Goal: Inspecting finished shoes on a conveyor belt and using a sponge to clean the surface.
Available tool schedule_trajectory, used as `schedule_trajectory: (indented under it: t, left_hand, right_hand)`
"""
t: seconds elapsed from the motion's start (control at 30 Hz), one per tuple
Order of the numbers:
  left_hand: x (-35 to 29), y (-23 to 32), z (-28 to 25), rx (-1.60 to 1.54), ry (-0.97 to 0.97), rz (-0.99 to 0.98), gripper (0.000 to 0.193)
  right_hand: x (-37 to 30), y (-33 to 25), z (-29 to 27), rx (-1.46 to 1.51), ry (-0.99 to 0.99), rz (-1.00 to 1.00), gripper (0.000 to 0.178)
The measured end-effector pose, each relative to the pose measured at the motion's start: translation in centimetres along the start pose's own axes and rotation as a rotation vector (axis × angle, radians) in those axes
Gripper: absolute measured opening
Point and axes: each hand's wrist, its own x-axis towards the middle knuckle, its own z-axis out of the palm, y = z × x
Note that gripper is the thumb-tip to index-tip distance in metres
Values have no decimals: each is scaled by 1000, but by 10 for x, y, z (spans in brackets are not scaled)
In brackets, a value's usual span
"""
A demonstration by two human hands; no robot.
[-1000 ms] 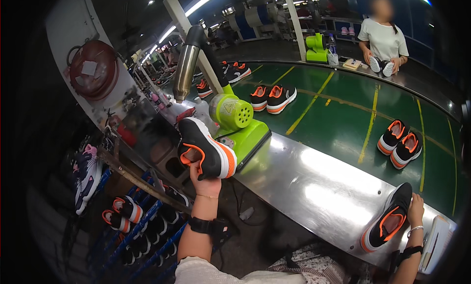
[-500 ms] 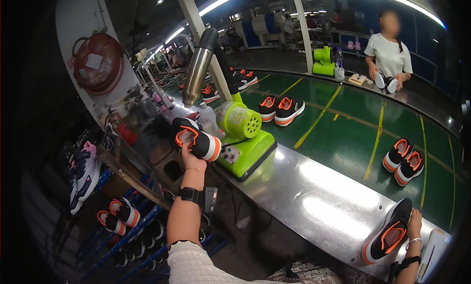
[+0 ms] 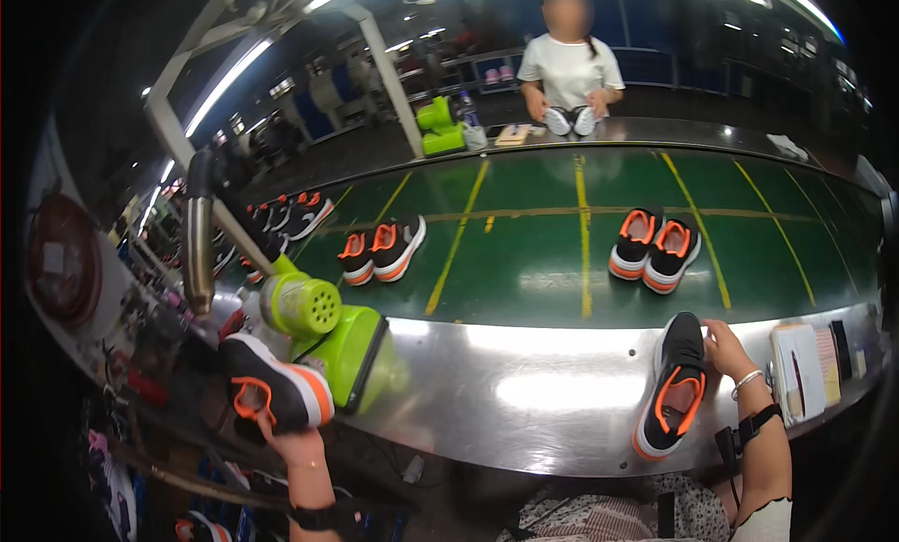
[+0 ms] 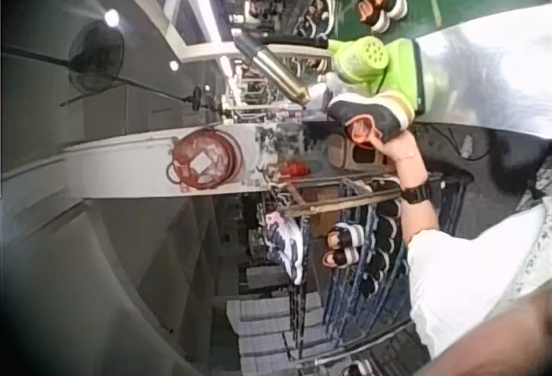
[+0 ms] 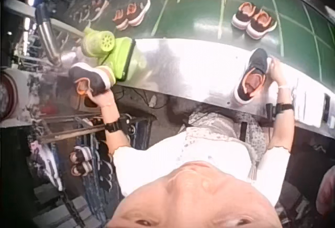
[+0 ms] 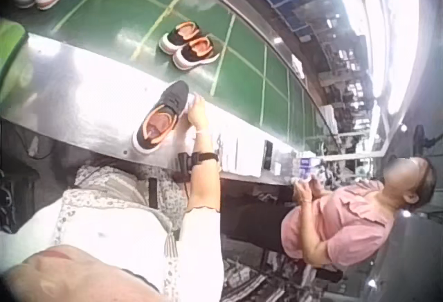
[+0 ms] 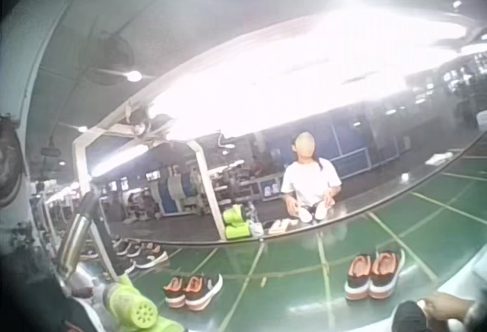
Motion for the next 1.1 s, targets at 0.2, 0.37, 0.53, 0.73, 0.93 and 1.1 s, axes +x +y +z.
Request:
schedule_trajectory:
  t: [0.2, 0.37, 0.53, 0.73, 0.93, 1.1]
  left_hand:
    - [-132, -89, 48, -5, -189, -558, 46]
    - [-184, -184, 137, 155, -337, -1053, 50]
    - [-245, -256, 166, 432, -661, -887, 67]
    - [-240, -216, 188, 286, -562, -1087, 53]
    - [-195, -236, 177, 431, -443, -843, 35]
    - [-167, -244, 191, 449, -431, -755, 32]
  right_hand:
    - [-61, -132, -75, 138, 95, -96, 31]
    - [-102, -197, -92, 70, -311, -369, 39]
    - [-109, -200, -44, -241, -409, -241, 52]
    - [-110, -177, -22, -241, -243, -193, 53]
    - [-109, -141, -71, 8, -291, -306, 54]
    - [-72, -117, -120, -229, -88, -366, 50]
